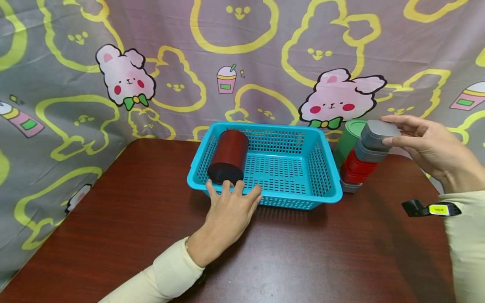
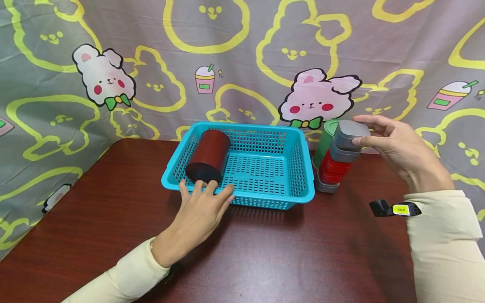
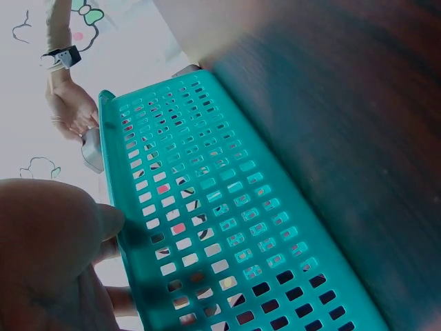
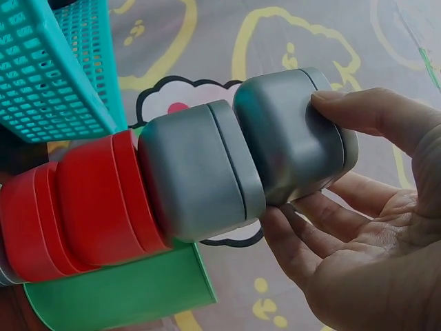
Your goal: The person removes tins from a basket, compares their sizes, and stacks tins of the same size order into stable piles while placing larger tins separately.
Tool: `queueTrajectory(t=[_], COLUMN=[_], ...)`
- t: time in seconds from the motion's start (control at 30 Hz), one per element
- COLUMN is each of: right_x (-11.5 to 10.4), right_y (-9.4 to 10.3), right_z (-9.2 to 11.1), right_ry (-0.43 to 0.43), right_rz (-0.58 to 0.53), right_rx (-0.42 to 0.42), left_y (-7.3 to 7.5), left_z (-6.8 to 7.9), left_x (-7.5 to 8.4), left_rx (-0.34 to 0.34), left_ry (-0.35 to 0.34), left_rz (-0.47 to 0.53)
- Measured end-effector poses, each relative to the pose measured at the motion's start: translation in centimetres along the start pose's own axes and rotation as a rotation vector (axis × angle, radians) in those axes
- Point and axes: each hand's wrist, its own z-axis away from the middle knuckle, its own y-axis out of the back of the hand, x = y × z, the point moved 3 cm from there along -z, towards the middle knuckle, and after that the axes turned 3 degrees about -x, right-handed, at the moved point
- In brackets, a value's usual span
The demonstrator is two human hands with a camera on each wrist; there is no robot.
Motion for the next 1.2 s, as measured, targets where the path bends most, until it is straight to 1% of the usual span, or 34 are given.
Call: queueTrajectory(t=[0.1, 0.2, 0.4, 0.6, 0.7, 0.8, 0.97, 1.1, 1.2], right_x=[0.0, 0.2, 0.3, 0.6, 0.9, 1.0, 0.8, 0.4, -0.1], right_y=[0.0, -0.1, -0.1, 0.1, 0.3, 0.4, 0.4, 0.3, 0.1], right_z=[0.0, 0.0, 0.2, 0.1, 0.0, 0.0, 0.1, 0.5, 0.6], right_ry=[-0.017, -0.024, -0.002, -0.005, 0.002, 0.005, 0.045, 0.080, 0.106], right_rz=[0.036, 0.017, -0.041, -0.054, -0.081, -0.082, -0.096, -0.033, -0.018], right_rx=[-0.001, -0.001, 0.001, 0.004, -0.001, -0.005, -0.015, 0.011, 0.039], left_y=[0.0, 0.0, 0.0, 0.0, -0.1, -0.1, -0.1, -0.1, -0.1], left_z=[0.0, 0.0, 0.0, 0.0, 0.0, 0.0, 0.0, 0.0, 0.1], left_x=[0.0, 0.0, 0.0, 0.0, 0.0, 0.0, 0.0, 0.0, 0.0], left_rx=[0.010, 0.012, -0.009, 0.009, 0.011, 0.008, -0.007, -0.013, -0.008], left_ry=[-0.001, 0.000, 0.003, -0.004, -0.004, -0.006, -0.006, -0.003, -0.003], left_rz=[-0.003, -0.006, 0.005, -0.006, -0.007, -0.007, -0.003, 0.003, 0.002])
